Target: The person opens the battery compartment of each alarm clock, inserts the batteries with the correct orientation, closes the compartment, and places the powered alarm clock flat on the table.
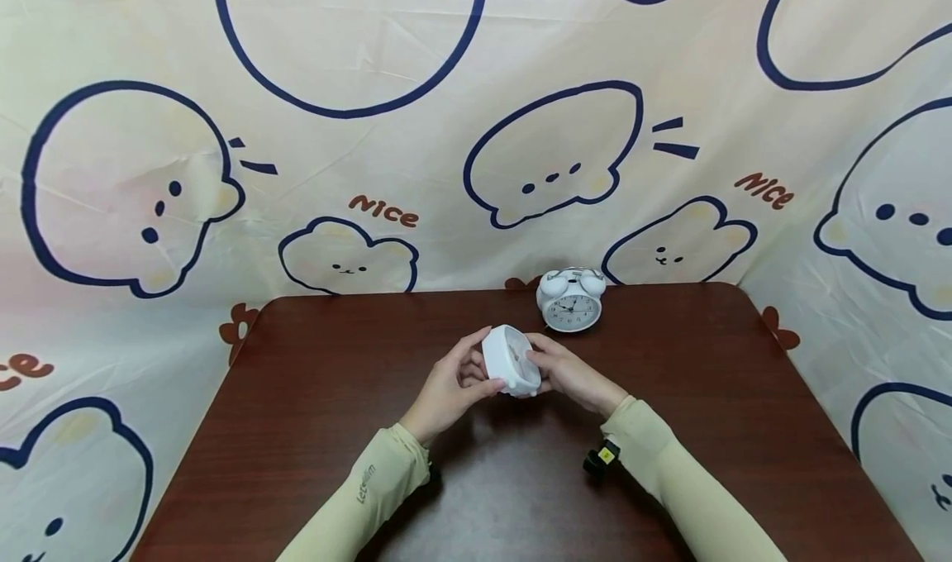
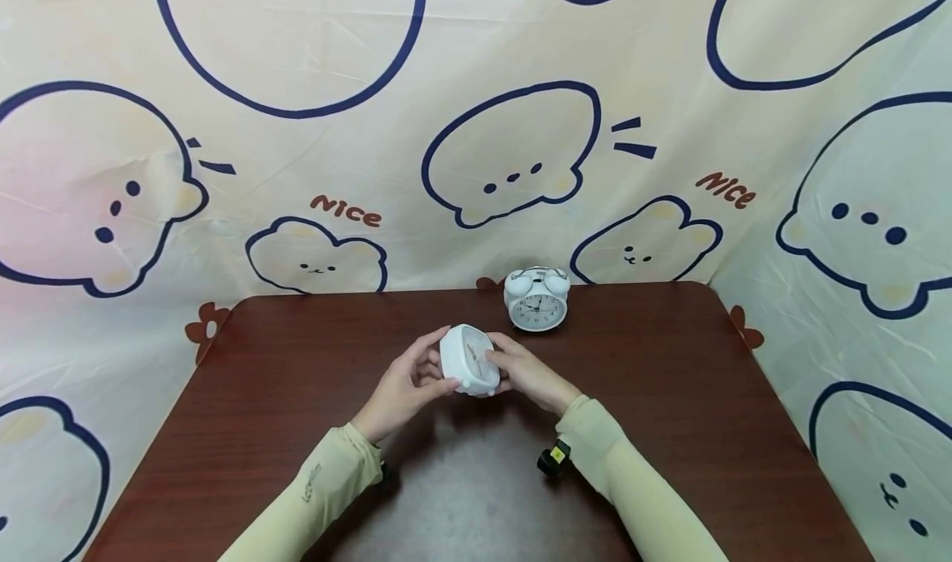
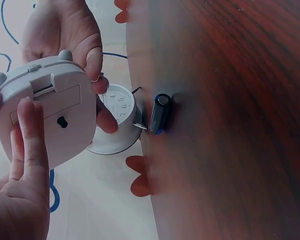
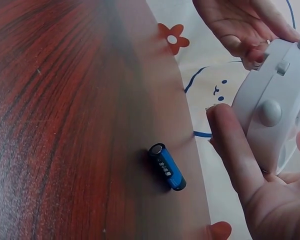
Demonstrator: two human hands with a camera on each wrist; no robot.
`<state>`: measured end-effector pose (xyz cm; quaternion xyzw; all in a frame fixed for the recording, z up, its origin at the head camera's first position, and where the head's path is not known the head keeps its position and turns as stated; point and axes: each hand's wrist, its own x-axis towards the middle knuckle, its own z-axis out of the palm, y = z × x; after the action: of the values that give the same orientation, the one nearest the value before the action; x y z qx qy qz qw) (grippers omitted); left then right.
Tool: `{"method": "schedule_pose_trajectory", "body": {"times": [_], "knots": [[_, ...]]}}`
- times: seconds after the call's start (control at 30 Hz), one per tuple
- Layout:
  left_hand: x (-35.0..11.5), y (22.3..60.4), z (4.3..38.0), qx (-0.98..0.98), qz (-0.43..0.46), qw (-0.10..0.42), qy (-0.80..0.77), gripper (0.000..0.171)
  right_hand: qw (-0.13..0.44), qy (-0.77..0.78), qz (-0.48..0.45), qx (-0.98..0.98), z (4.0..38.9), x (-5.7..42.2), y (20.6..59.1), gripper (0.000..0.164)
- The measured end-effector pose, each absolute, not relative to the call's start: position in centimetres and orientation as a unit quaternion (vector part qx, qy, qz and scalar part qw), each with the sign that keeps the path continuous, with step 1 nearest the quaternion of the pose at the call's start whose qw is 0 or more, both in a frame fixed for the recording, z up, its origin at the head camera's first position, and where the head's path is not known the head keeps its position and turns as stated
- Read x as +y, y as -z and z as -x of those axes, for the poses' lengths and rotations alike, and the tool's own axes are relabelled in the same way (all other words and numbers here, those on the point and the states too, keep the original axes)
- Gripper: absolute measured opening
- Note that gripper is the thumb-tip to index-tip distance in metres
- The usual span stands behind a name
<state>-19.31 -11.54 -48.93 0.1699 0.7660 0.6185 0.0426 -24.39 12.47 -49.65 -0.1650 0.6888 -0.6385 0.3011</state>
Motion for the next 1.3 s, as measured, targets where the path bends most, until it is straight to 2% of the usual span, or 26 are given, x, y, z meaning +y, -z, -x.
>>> {"method": "schedule_pose_trajectory", "body": {"times": [0.1, 0.47, 0.73, 1.07, 1.3], "knots": [[-11.7, 48.9, 19.2, 0.758, -0.173, 0.053, -0.627, 0.077, 0.29, 0.634, 0.168, 0.697, 24.4, 12.6, 49.7, 0.051], [-12.1, 49.1, 19.1, 0.735, -0.163, 0.09, -0.652, 0.081, 0.186, 0.634, 0.176, 0.729, 24.3, 12.6, 49.5, 0.047], [-12.1, 49.3, 19.2, 0.742, -0.122, 0.093, -0.653, 0.064, 0.181, 0.634, 0.176, 0.732, 24.5, 12.5, 49.8, 0.047], [-12.5, 49.5, 19.3, 0.73, -0.122, 0.125, -0.661, 0.066, 0.178, 0.643, 0.179, 0.723, 24.4, 12.5, 49.7, 0.049], [-13.1, 49.8, 19.5, 0.738, -0.145, 0.131, -0.647, 0.074, 0.171, 0.627, 0.196, 0.734, 24.4, 12.8, 49.4, 0.053]]}}
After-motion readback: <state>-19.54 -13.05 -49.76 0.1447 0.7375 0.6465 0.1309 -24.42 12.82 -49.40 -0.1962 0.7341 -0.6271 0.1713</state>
